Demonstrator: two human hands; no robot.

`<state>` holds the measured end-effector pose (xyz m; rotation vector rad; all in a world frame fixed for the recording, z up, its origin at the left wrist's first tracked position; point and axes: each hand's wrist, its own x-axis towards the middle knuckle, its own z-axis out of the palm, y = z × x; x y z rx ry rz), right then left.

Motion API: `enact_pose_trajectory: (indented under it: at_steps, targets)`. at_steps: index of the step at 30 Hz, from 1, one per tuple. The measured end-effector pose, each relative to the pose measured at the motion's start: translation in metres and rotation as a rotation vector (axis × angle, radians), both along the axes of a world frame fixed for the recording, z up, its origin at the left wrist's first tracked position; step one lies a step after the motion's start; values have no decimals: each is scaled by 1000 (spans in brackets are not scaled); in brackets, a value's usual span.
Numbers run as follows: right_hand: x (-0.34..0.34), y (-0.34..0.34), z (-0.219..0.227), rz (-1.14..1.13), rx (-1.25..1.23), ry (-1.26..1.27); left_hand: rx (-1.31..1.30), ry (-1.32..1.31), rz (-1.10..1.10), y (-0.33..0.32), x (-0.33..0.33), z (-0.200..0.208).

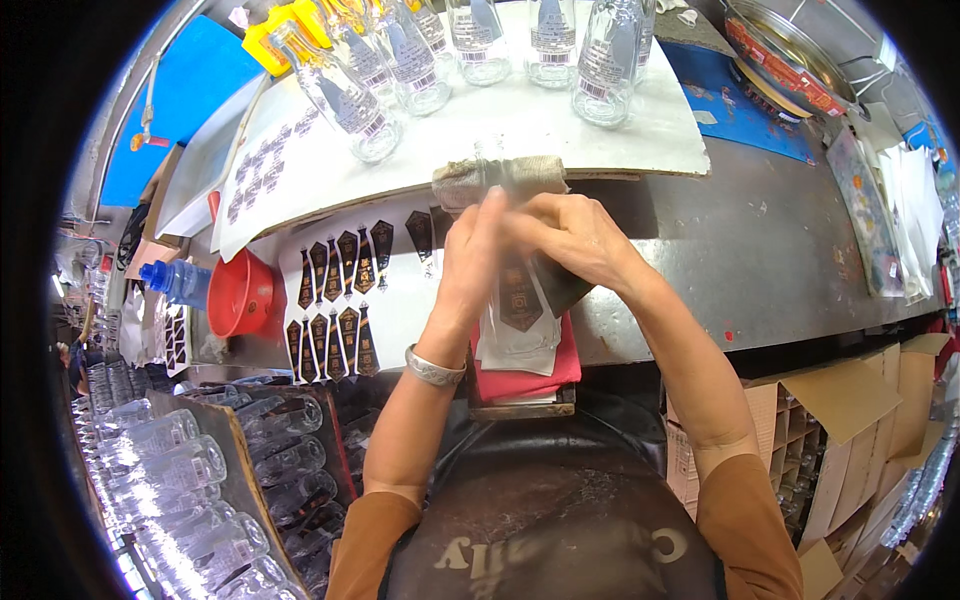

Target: The person repeatedly picks up clear glass bottles, applies a paper label to each bottle using a small black tool to smooth it, and places the labeled bottles into a cardboard box. The process is repeated for multiple bottles in a continuous loop.

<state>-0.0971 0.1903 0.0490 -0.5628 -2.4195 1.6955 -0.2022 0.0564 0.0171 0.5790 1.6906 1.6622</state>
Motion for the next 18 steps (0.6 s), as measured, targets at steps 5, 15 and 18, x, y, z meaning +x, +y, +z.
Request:
enact_pose_trajectory:
  at_steps: [5,15,18]
  targets:
    - [1,0,-7,-9,-46,21,23,31,-11,0,2,-2]
    - [22,1,0,-241,99,337,117,-121,-8,-12,17,-10]
    - [13,0,2,-294,276,393,125,-187,32,-9,23,-2]
